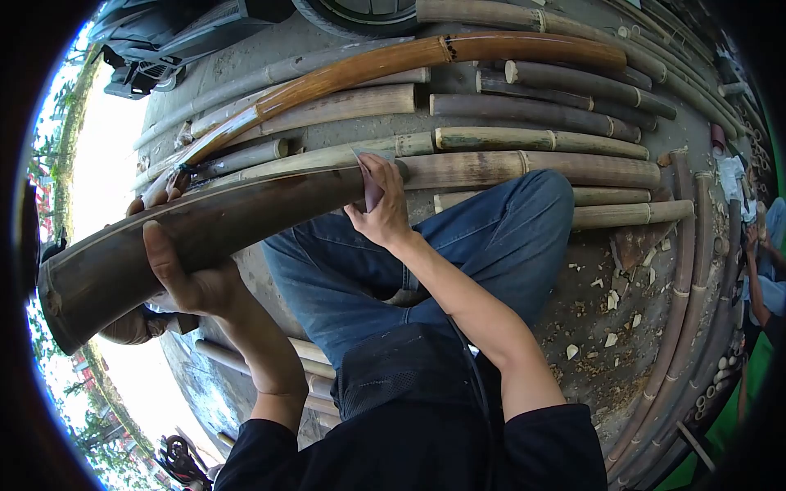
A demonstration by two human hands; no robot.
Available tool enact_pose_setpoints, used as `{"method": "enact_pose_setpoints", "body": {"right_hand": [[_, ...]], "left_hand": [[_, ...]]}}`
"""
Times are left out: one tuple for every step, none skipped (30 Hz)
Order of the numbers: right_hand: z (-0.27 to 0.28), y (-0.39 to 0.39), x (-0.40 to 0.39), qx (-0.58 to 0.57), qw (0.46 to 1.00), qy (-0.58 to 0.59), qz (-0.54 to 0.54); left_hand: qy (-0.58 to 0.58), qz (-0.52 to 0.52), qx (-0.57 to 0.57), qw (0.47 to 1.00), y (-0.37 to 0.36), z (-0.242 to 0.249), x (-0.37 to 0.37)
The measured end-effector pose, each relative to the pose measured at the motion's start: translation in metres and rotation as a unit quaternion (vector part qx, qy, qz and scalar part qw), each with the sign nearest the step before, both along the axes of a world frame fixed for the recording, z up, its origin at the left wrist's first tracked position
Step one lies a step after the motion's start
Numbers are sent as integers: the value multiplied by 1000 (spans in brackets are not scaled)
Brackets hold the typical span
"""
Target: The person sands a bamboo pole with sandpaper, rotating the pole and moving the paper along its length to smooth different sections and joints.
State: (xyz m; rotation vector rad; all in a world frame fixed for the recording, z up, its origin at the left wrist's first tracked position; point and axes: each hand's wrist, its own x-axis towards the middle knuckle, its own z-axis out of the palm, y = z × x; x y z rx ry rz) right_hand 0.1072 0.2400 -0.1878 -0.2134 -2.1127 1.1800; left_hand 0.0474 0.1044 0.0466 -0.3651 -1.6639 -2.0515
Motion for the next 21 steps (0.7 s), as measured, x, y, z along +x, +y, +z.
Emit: {"method": "enact_pose_setpoints", "body": {"right_hand": [[4,3,2,-6,1000,4,18],[8,9,8,-13,999,-11,51],[8,12,11,-11,999,-10,49],[6,16,19,-29,996,-33,82],[4,18,25,-49,990,-55,119],[-19,23,24,-69,985,-99,121],[-41,30,23,-70,986,-98,116],[-60,38,23,-62,978,-173,97],[-70,41,25,-57,964,-249,77],[-57,34,22,-49,960,-266,66],[-44,26,20,-52,960,-268,63],[-9,17,18,-70,974,-186,110],[14,11,17,-87,978,-103,159],[24,7,15,-90,977,-106,162],[30,4,13,-61,980,-84,169],[34,1,13,-33,982,-63,175],[11,8,12,-30,982,-61,177],[-33,23,10,-40,981,-109,158],[-57,31,11,-52,976,-158,140],[-57,30,13,-50,976,-158,143],[-55,28,15,-61,973,-179,131]], "left_hand": [[2,-2,1,1000,-2,0,-3],[9,-32,14,999,-4,-1,-7],[15,-63,28,998,-7,-2,-10],[12,-72,29,997,-13,-5,-15],[12,-113,35,993,-25,-7,-20],[11,-153,41,987,-34,-9,-24],[11,-158,40,987,-38,-11,-26],[20,-149,54,987,-40,-12,-28],[27,-140,67,988,-45,-14,-29],[32,-133,66,988,-49,-14,-33],[28,-137,63,988,-52,-15,-38],[30,-111,66,991,-53,-16,-40],[31,-83,68,994,-57,-17,-42],[18,-80,59,995,-63,-19,-45],[17,-78,57,995,-63,-19,-45],[25,-89,60,994,-63,-17,-44],[39,-101,67,992,-63,-16,-43],[55,-115,67,990,-65,-18,-44],[56,-111,70,990,-70,-21,-43],[85,-187,88,975,-78,-25,-43],[113,-262,105,953,-83,-28,-43]]}}
